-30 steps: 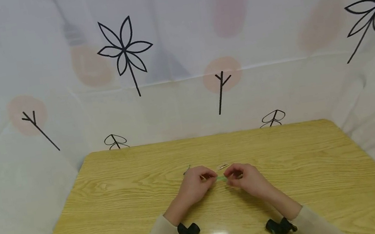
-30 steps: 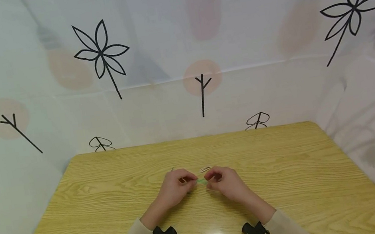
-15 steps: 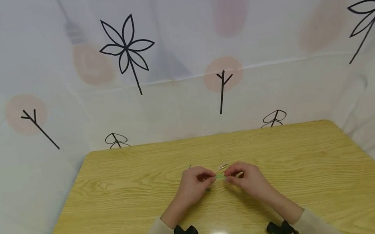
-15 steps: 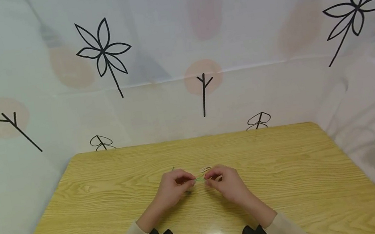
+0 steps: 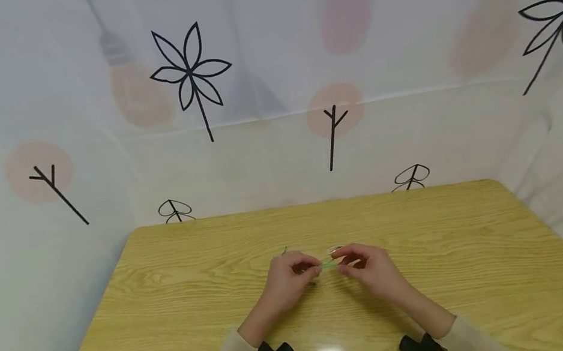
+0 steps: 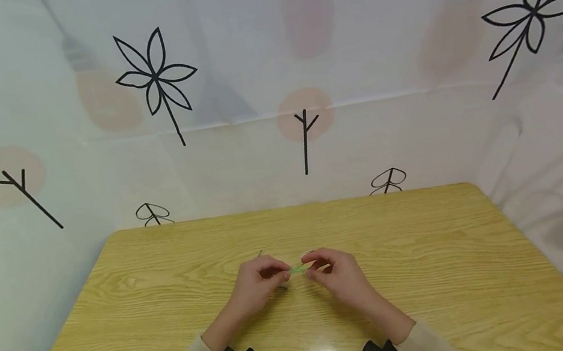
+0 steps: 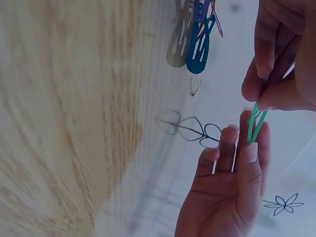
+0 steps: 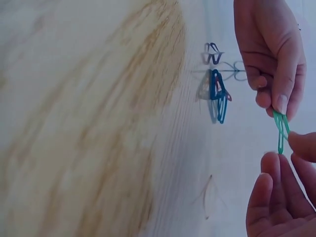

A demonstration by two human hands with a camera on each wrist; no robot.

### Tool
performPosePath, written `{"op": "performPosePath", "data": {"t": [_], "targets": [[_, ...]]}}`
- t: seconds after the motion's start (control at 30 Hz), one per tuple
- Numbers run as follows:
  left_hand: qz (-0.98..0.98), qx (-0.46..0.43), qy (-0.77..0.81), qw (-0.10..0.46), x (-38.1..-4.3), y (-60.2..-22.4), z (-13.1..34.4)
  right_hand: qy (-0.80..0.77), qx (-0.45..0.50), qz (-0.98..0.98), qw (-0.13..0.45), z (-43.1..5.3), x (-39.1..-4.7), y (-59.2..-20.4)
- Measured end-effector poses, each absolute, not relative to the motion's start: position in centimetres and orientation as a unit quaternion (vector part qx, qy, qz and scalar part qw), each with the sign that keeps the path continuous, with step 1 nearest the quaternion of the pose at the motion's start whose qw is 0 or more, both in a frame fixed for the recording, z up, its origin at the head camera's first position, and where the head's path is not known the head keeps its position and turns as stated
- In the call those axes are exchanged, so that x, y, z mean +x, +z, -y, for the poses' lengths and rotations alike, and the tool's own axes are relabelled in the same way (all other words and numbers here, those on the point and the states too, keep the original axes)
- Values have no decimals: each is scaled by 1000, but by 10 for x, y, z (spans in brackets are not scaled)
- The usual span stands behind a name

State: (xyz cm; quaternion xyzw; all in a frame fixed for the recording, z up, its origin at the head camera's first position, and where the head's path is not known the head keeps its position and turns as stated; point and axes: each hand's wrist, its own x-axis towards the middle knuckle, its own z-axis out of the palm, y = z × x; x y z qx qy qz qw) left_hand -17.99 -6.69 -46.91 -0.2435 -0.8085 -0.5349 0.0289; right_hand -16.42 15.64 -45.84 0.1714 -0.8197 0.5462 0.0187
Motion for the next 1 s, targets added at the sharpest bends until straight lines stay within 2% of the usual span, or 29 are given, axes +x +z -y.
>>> {"op": "performPosePath", "data": {"t": [0.17,0.57,1.0], "targets": [[806,-231,-543,41,-177,-467,66,549,179,816,6,-154,-162,-457],[808,-236,-538,42,-174,-460,65,559,182,808,21,-156,-161,-455],[808,-244,-535,45,-173,-458,64,558,139,818,19,-155,-158,-450]]}}
